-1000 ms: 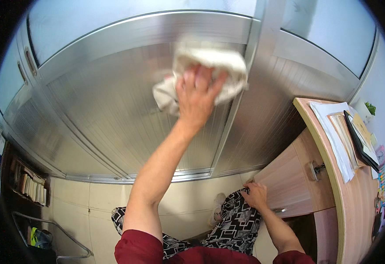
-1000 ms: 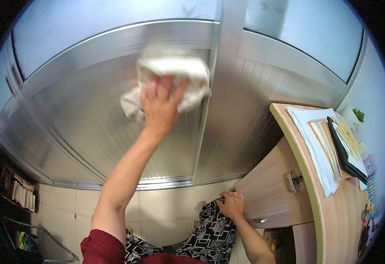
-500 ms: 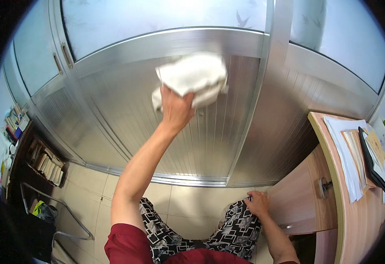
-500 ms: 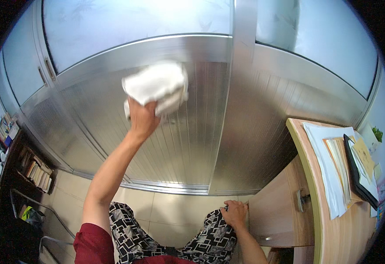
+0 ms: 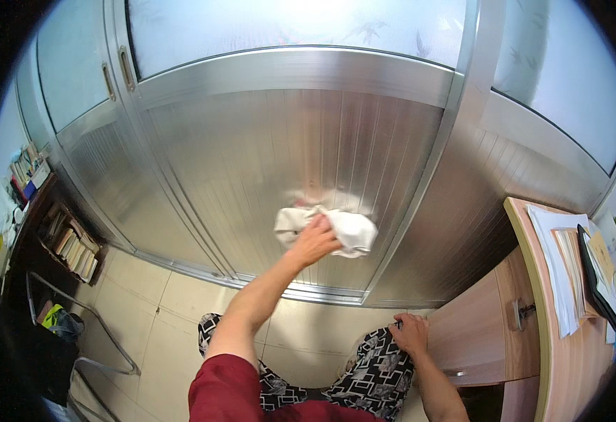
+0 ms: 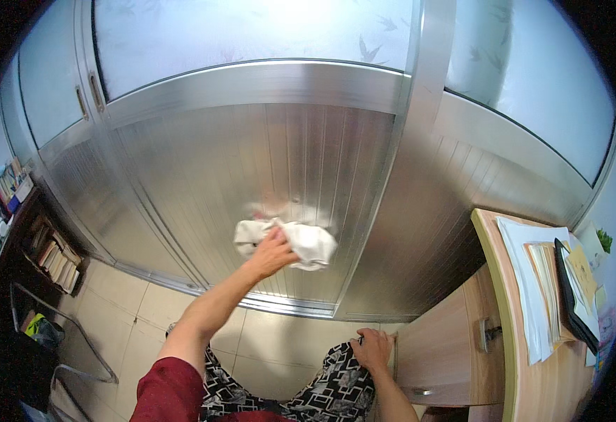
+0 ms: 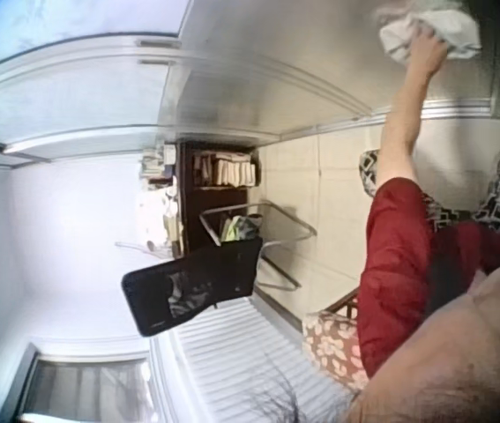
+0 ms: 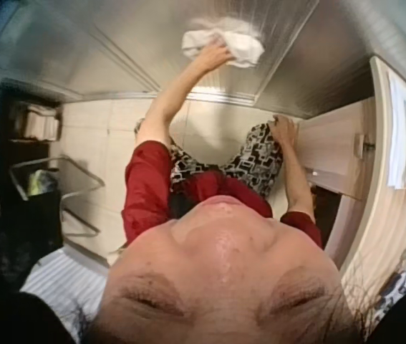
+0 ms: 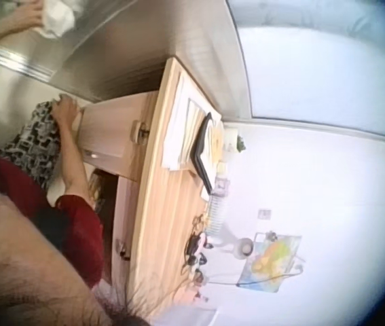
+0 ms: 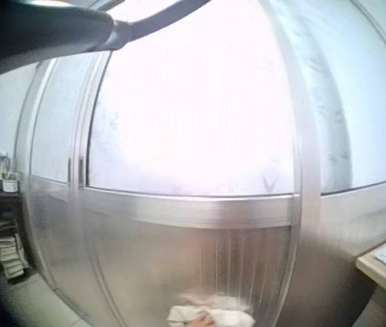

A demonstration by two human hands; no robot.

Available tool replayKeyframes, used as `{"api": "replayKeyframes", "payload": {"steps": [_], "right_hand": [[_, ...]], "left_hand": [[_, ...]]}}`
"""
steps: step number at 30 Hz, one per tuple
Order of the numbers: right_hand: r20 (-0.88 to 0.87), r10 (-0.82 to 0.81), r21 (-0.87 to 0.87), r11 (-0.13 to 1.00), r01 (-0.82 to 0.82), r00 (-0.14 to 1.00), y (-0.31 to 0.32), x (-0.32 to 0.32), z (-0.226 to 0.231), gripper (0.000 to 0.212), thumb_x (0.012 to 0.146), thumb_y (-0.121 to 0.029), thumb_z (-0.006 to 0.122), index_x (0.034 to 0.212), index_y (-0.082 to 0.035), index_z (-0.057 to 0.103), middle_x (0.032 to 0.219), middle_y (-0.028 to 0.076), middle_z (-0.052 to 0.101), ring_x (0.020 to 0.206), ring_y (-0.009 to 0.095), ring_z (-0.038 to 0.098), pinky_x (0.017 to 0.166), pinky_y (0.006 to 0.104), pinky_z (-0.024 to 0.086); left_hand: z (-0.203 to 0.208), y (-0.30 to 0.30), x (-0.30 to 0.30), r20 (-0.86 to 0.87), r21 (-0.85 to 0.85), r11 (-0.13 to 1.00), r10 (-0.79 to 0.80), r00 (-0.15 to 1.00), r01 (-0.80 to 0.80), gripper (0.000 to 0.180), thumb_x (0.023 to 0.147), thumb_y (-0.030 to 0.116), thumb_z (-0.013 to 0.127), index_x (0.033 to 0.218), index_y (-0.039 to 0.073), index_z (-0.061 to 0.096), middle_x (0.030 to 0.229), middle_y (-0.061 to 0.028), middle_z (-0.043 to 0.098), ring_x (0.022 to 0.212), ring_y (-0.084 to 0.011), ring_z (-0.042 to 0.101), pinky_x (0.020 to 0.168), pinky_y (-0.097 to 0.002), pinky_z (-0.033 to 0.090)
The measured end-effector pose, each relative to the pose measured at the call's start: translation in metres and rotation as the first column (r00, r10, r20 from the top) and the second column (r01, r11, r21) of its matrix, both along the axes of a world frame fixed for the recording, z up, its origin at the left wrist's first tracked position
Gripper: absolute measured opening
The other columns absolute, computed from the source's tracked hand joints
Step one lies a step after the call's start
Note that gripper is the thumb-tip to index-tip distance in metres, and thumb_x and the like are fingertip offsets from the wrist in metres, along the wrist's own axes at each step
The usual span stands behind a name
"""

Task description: The person wipes the exterior surface of a sliding closet door with a white cloth. They systematically clean the frosted glass panels and the metal frame, moving from the lower sections to the upper sections and across the width of the door.

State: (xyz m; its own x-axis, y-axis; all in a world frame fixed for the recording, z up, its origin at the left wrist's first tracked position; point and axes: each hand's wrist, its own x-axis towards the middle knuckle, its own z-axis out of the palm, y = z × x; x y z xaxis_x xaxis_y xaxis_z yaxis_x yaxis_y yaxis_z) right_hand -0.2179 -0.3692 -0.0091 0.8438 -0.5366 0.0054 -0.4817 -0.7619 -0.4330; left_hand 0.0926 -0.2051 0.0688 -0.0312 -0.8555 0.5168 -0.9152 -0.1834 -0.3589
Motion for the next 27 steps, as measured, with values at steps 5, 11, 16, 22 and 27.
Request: {"api": "replayKeyframes", "payload": {"steps": [5, 11, 16, 22, 27], "right_hand": [[0.004, -0.031, 0.018, 0.999, 0.030, 1.000, -0.004, -0.004, -0.004, 0.031, 0.072, -0.033, 0.063, 0.095, -0.012, 0.065, 0.098, 0.006, 0.063, 0.099, 0.025, 0.052, 0.091, 0.0377, 0.033], [-0.004, -0.001, -0.023, 1.000, 0.001, 1.000, 0.001, 0.004, -0.005, 0.030, 0.073, -0.031, 0.063, 0.095, -0.011, 0.064, 0.096, 0.005, 0.064, 0.097, 0.024, 0.054, 0.091, 0.0354, 0.034], [-0.009, 0.019, -0.003, 1.000, -0.019, 1.000, 0.006, 0.013, 0.000, 0.030, 0.073, -0.031, 0.064, 0.095, -0.011, 0.064, 0.097, 0.006, 0.065, 0.098, 0.024, 0.055, 0.090, 0.0351, 0.035], [-0.018, 0.002, -0.021, 1.000, -0.002, 1.000, 0.009, 0.013, 0.002, 0.027, 0.072, -0.029, 0.066, 0.093, -0.010, 0.065, 0.093, 0.006, 0.065, 0.094, 0.024, 0.056, 0.087, 0.0363, 0.037], [0.022, 0.040, -0.072, 0.997, -0.039, 0.999, 0.009, 0.016, -0.005, 0.027, 0.071, -0.028, 0.067, 0.093, -0.011, 0.065, 0.090, 0.005, 0.066, 0.091, 0.024, 0.058, 0.085, 0.0373, 0.039]], "left_hand": [[0.094, 0.056, 0.031, -0.057, -0.504, 0.811, 0.313, 0.948, -0.297, 0.048, 0.064, 0.016, 0.072, 0.110, 0.010, 0.058, 0.111, -0.0147, 0.056, 0.113, -0.0308, 0.046, 0.093, -0.0489, 0.034], [0.196, 0.030, 0.049, 0.013, -0.810, 0.568, 0.263, 0.965, -0.144, 0.066, 0.064, 0.012, 0.072, 0.126, 0.015, 0.049, 0.130, -0.0171, 0.039, 0.119, -0.0348, 0.037, 0.095, -0.0465, 0.029], [0.031, 0.033, 0.042, 0.162, -0.456, 0.889, 0.138, 0.977, -0.050, 0.044, 0.070, 0.020, 0.063, 0.112, 0.032, 0.058, 0.109, -0.0064, 0.054, 0.105, -0.0285, 0.046, 0.089, -0.0465, 0.034], [-0.003, 0.086, 0.037, -0.228, -0.343, 0.928, 0.067, 0.971, -0.144, 0.056, 0.065, 0.004, 0.060, 0.119, 0.018, 0.054, 0.117, -0.0105, 0.054, 0.116, -0.0311, 0.043, 0.094, -0.0494, 0.032], [0.150, 0.103, 0.084, -0.199, -0.736, 0.616, 0.201, 0.959, -0.281, 0.055, 0.069, 0.010, 0.063, 0.123, 0.012, 0.051, 0.127, -0.0159, 0.046, 0.119, -0.0369, 0.039, 0.099, -0.0476, 0.028]]}}
